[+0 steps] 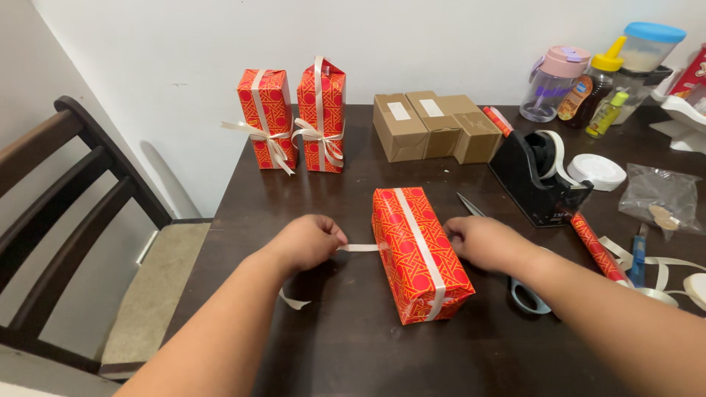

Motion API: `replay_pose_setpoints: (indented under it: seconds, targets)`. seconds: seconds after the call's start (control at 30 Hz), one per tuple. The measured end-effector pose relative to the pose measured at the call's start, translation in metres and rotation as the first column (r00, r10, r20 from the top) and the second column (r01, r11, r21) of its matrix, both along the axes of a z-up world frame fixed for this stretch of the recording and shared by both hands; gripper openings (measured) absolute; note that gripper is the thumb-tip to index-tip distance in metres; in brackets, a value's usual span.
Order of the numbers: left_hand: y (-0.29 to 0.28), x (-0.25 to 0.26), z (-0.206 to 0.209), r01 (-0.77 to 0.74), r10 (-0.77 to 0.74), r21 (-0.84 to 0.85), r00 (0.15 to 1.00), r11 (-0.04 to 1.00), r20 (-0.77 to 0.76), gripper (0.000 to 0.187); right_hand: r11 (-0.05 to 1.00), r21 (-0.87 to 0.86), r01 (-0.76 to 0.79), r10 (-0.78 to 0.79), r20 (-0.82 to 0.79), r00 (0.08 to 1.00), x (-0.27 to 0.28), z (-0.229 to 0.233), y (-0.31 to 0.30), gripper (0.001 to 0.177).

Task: The person wraps a small rectangular box in red patterned paper, secures it with tape, then ties a white ribbon around it and forms a bow. They repeat the process for a second box, then arrange the finished gifts on the table.

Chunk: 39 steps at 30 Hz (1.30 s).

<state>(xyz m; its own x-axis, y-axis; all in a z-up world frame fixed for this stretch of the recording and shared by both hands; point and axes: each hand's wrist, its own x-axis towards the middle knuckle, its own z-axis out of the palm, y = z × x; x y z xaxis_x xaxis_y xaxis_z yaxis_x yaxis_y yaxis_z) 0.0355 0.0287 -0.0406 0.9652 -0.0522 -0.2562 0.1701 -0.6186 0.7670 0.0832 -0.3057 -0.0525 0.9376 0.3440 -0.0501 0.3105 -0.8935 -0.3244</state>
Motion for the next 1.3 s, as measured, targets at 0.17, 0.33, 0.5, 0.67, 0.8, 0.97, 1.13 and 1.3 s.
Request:
replay_pose_setpoints:
  seconds: [0.17, 0.33, 0.5, 0.67, 0.8, 0.97, 1.13, 1.3]
  targets:
    - [0.008, -0.007, 0.004, -0.047, 0.051, 0.123, 0.998, 0.991, -0.034, 0.014, 0.985, 0.134, 0.109, -0.081, -0.202, 0.976, -0.001, 0.009, -0.003, 0.032]
    - [0.008, -0.012, 0.001, -0.080, 0.086, 0.222, 0.996, 0.972, -0.015, 0.015, 0.975, 0.151, 0.166, -0.108, -0.333, 0.937, -0.002, 0.029, -0.010, 0.041]
    - [0.008, -0.017, 0.007, -0.124, 0.136, 0.243, 0.990, 0.962, -0.035, 0.021, 0.986, 0.169, -0.007, 0.071, -0.377, 0.924, 0.007, 0.033, -0.028, 0.033]
    - [0.009, -0.019, 0.011, -0.158, 0.174, 0.321, 0.984, 0.934, -0.022, 0.025, 0.996, 0.050, 0.073, -0.056, -0.294, 0.954, 0.023, 0.025, -0.052, 0.028]
    - [0.020, -0.020, 0.009, -0.203, 0.213, 0.362, 0.977, 0.910, 0.012, 0.022, 0.990, -0.060, 0.124, -0.135, -0.223, 0.965, 0.032, 0.025, -0.073, 0.027]
    - [0.040, -0.014, -0.007, -0.173, 0.189, 0.359, 0.982, 0.917, -0.010, 0.023, 0.963, 0.096, 0.251, -0.210, -0.311, 0.927, 0.038, 0.034, -0.085, 0.020]
    - [0.013, -0.005, -0.036, -0.008, 0.000, 0.272, 1.000, 0.962, 0.026, 0.025, 0.971, 0.171, 0.167, -0.097, -0.357, 0.929, 0.027, 0.042, -0.057, 0.026]
    - [-0.027, -0.026, -0.015, -0.027, 0.045, 0.206, 0.996, 0.978, -0.083, 0.033, 0.980, 0.199, -0.012, 0.066, -0.267, 0.961, -0.002, 0.061, -0.013, 0.040]
